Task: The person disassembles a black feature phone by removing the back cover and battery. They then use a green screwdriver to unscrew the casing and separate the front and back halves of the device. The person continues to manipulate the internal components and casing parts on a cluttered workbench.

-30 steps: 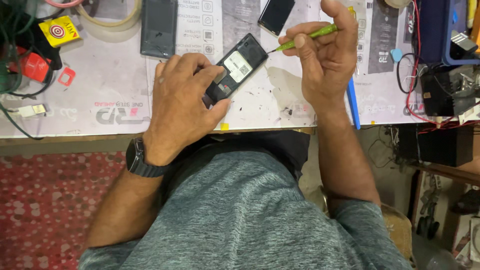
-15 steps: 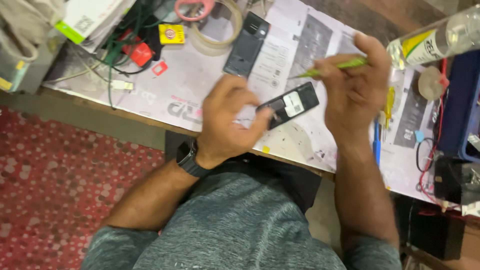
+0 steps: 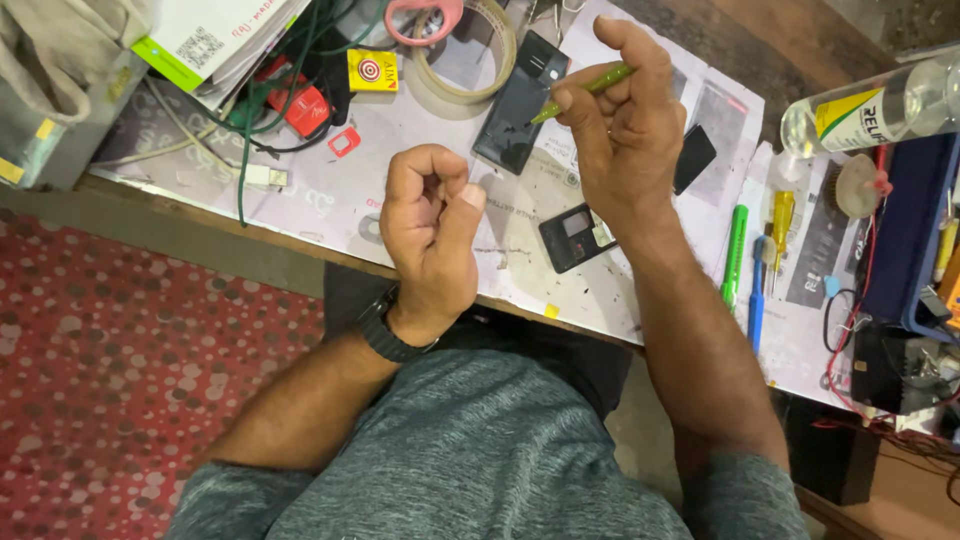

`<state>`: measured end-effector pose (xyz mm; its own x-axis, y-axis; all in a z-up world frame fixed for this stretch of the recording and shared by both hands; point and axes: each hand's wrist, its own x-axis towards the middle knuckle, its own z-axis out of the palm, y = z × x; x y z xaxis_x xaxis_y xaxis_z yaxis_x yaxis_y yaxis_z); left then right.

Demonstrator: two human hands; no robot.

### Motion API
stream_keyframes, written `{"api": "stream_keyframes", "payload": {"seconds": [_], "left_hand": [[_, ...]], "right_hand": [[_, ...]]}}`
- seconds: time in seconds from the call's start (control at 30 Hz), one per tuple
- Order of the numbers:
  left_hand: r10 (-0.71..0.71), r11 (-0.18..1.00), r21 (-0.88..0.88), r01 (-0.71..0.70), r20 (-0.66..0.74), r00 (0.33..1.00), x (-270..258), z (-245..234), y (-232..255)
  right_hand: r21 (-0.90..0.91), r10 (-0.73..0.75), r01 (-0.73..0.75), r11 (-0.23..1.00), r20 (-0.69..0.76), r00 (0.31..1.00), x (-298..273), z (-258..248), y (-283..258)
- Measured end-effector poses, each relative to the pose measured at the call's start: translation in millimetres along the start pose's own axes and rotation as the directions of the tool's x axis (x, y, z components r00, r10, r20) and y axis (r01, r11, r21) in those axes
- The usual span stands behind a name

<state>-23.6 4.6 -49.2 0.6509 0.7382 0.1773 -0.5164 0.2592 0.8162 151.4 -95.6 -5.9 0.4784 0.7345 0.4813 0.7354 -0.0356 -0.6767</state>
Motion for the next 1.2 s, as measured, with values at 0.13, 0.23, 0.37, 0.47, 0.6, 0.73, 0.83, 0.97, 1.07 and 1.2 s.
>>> {"api": "stream_keyframes", "payload": {"seconds": [0.13, 0.23, 0.37, 0.47, 0.6, 0.73, 0.83, 0.97, 1.07, 1.2], "left_hand": [[-0.013, 1.0, 0.028, 0.013, -0.012, 1.0, -2.4, 0.8, -0.5], [-0.019, 0.999, 0.034, 0.019, -0.015, 1.0, -2.7, 2.2, 0.0], [0.001, 0.996, 0.094, 0.003, -0.033, 0.999, -2.7, 3.0, 0.4], [0.006, 0.994, 0.107, -0.003, -0.035, 0.999, -1.9, 3.2, -0.8], [-0.011, 0.995, 0.095, 0.015, -0.044, 0.999, -1.9, 3.1, -0.6], [0.011, 0.995, 0.097, -0.008, -0.033, 0.999, -2.5, 1.8, -2.0], [0.007, 0.994, 0.108, -0.004, -0.032, 0.999, -2.6, 2.3, -1.9], [-0.018, 0.994, 0.112, 0.02, -0.024, 1.0, -2.3, 3.1, 0.3], [0.024, 0.988, 0.151, -0.02, -0.022, 0.999, -2.3, 5.9, -1.9], [0.01, 0.987, 0.164, -0.004, -0.036, 0.999, -3.0, 5.2, -1.2]], "right_hand": [[-0.075, -0.009, 0.01, 0.997, 0.014, 1.0, -3.5, -2.2, -2.9], [-0.055, -0.006, 0.006, 0.998, 0.006, 1.0, -4.2, -0.9, -3.7], [-0.058, -0.038, 0.036, 0.998, -0.026, 0.999, -4.9, -4.2, -4.8], [-0.024, -0.029, 0.028, 0.999, -0.035, 0.999, -5.2, -6.8, -6.4], [0.006, -0.034, 0.034, 0.999, -0.04, 0.999, -1.3, -1.8, -7.1], [0.013, -0.019, 0.019, 1.0, -0.025, 0.999, -1.3, 1.9, -4.5], [0.001, -0.001, 0.001, 1.0, -0.031, 1.0, -3.3, 1.1, -1.5], [-0.038, -0.038, 0.036, 0.999, -0.041, 0.998, -0.8, -3.7, -4.4], [-0.029, -0.031, 0.03, 0.999, -0.065, 0.997, -1.8, -4.0, -8.8], [-0.033, -0.007, 0.004, 0.999, -0.07, 0.998, -3.2, -0.7, -4.4]]}}
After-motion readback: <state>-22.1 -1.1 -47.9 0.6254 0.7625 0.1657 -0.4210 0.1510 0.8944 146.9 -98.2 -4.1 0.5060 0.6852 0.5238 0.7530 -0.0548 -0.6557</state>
